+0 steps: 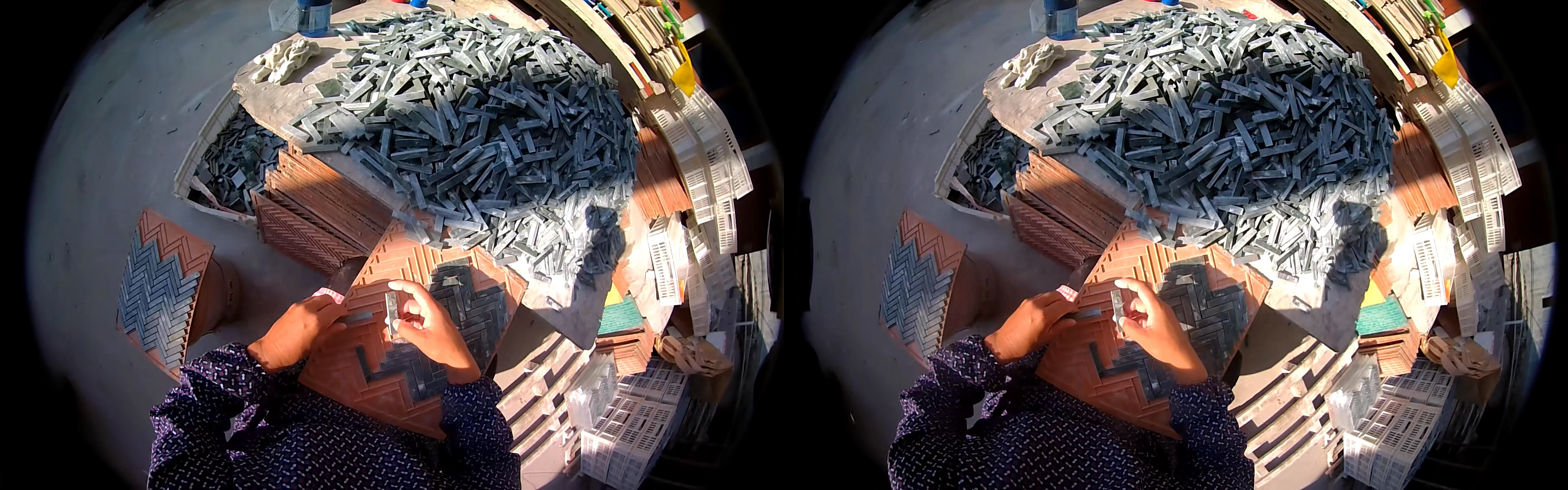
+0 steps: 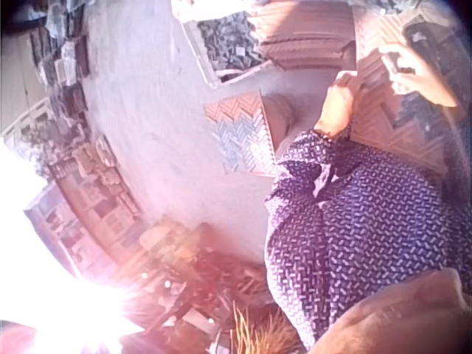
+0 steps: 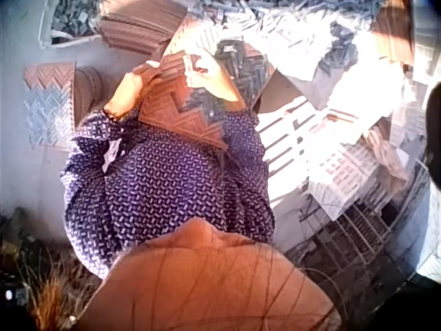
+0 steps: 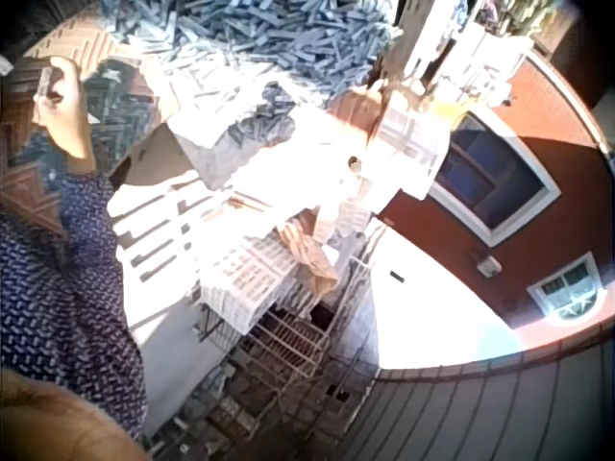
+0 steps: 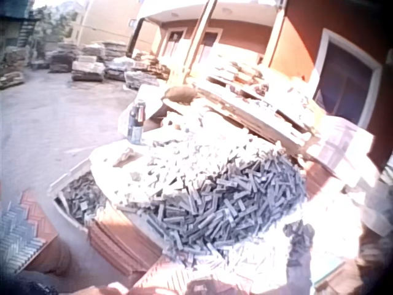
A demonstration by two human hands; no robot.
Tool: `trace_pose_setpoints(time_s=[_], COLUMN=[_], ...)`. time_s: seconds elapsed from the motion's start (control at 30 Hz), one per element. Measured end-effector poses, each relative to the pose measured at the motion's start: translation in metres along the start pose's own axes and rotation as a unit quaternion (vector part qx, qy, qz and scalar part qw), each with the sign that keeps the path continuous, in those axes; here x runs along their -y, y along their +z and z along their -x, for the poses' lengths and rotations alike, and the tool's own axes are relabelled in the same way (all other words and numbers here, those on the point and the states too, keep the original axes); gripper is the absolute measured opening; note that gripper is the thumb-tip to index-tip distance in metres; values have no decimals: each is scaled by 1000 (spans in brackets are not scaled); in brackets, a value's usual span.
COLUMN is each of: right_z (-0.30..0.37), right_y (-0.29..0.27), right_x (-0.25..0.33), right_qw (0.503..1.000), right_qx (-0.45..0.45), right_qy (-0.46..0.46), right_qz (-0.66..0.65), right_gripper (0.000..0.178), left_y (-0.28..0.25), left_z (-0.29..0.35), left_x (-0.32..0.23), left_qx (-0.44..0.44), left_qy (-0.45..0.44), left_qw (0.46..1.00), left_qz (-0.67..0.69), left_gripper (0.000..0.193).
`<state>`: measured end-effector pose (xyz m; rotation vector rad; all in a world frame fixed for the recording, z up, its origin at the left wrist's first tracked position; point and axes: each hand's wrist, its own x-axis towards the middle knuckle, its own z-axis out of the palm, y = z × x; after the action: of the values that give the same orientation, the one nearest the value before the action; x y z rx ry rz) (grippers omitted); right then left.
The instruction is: The person assembles small rectangular tiles onto a larger board, arranging them in a herringbone pattern. The person picks tiles from a nearby pile and places them one by one into the grooves of the board, continuing the pattern across the surface.
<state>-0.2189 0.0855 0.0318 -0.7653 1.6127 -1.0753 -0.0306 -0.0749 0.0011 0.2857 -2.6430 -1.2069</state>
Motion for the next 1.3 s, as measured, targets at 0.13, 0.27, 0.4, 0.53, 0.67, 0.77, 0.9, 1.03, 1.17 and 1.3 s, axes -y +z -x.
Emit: trace_pose_setpoints(time_s=[0.13, 0.27, 0.4, 0.53, 0.67, 0.77, 0.9, 1.03, 1.17, 1.3], right_z=[4, -1, -3, -2, 5, 12, 20, 18, 15, 12], right_y=[15, 25, 30, 30, 37, 44, 51, 46, 40, 24], right_x=[-20, -24, -24, -37, -38, -43, -46, -43, -36, -34], right_qw=[996, 983, 970, 953, 940, 930, 915, 922, 925, 924], right_qx=[22, 28, 7, 14, 20, -25, -78, -125, -136, -148], right_qy=[-45, -109, -161, -203, -212, -204, -239, -245, -242, -242], right_qz=[72, 142, 181, 223, 266, 304, 317, 272, 258, 257], right_gripper=[46, 29, 23, 23, 25, 28, 25, 21, 17, 15], left_y=[6, 13, 18, 20, 19, 23, 22, 23, 25, 22], left_z=[35, 46, 50, 51, 51, 53, 51, 52, 53, 48], left_x=[-14, -19, -19, -16, -19, -18, -21, -21, -21, -19], left_qx=[41, 17, 1, -12, -7, -12, -15, -15, 4, -10], left_qy=[-60, -53, -53, -54, -61, -58, -52, -60, -105, -89], left_qw=[997, 997, 995, 996, 995, 994, 995, 996, 993, 995], left_qz=[-9, -59, -86, -69, -74, -92, -88, -70, -53, -45], left_gripper=[24, 23, 28, 30, 31, 30, 27, 26, 29, 30])
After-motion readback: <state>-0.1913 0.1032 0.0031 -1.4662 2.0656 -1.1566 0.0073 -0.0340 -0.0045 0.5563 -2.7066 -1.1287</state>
